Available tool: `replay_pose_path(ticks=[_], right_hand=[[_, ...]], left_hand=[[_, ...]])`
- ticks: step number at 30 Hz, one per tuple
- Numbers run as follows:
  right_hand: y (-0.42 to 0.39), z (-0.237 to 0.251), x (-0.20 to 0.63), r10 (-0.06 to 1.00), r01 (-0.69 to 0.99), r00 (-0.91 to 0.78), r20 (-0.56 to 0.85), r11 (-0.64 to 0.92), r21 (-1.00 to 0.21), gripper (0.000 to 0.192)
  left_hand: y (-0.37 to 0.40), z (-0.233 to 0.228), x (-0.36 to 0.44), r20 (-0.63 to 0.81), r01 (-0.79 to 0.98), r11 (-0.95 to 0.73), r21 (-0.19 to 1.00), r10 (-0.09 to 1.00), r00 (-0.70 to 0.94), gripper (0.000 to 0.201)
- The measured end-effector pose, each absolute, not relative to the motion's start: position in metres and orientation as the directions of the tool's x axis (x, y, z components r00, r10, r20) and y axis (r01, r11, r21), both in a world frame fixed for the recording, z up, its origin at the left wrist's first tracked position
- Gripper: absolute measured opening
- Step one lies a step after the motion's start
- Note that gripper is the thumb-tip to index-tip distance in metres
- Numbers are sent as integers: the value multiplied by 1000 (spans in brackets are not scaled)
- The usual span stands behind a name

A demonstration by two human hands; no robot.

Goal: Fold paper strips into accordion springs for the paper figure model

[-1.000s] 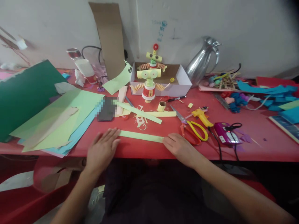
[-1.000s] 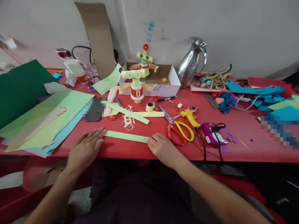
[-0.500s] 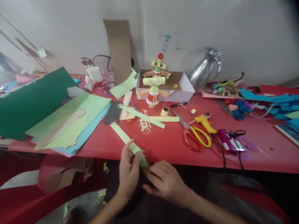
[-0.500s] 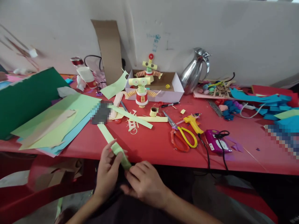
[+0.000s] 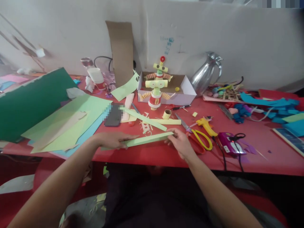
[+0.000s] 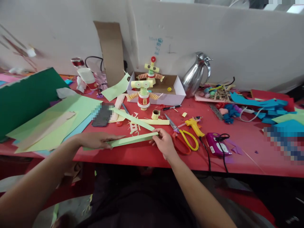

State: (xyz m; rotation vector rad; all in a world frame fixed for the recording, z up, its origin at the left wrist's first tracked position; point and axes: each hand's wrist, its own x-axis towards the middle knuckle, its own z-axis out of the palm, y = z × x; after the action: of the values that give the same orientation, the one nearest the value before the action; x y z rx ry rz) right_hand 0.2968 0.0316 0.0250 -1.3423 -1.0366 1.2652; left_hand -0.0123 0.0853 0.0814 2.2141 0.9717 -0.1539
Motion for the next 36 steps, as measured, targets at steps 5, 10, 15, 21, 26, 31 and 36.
replay_pose_path(ticks=[5,10,15,21,26,31,36], right_hand=[[38,9,298,980,121,122,-155,-170,-978,25],[45,7,301,988,269,50,-144,-152,-951,23],[50,15,304,976,278,-10,-219,-208,-938,18],[36,26,309,993,730,88,76,-12,-684,18],[9,24,310,891,859,-261,372,390,-332,21],[-3,17,305,890,920,-252,380,343,-191,35],[-12,18,277,863,893,-346,368,423,-153,39]], left_hand=[[42,59,32,73,789,-566,241,821,567,56],[-9,24,76,502,769,-617,169,725,472,39],[8,19,71,530,859,-449,247,805,268,30],[31,20,66,362,895,-387,223,885,293,30],[27,20,69,349,913,-370,169,889,296,38],[26,22,69,371,910,-387,149,875,312,36],[27,20,70,424,922,-367,128,860,283,35]])
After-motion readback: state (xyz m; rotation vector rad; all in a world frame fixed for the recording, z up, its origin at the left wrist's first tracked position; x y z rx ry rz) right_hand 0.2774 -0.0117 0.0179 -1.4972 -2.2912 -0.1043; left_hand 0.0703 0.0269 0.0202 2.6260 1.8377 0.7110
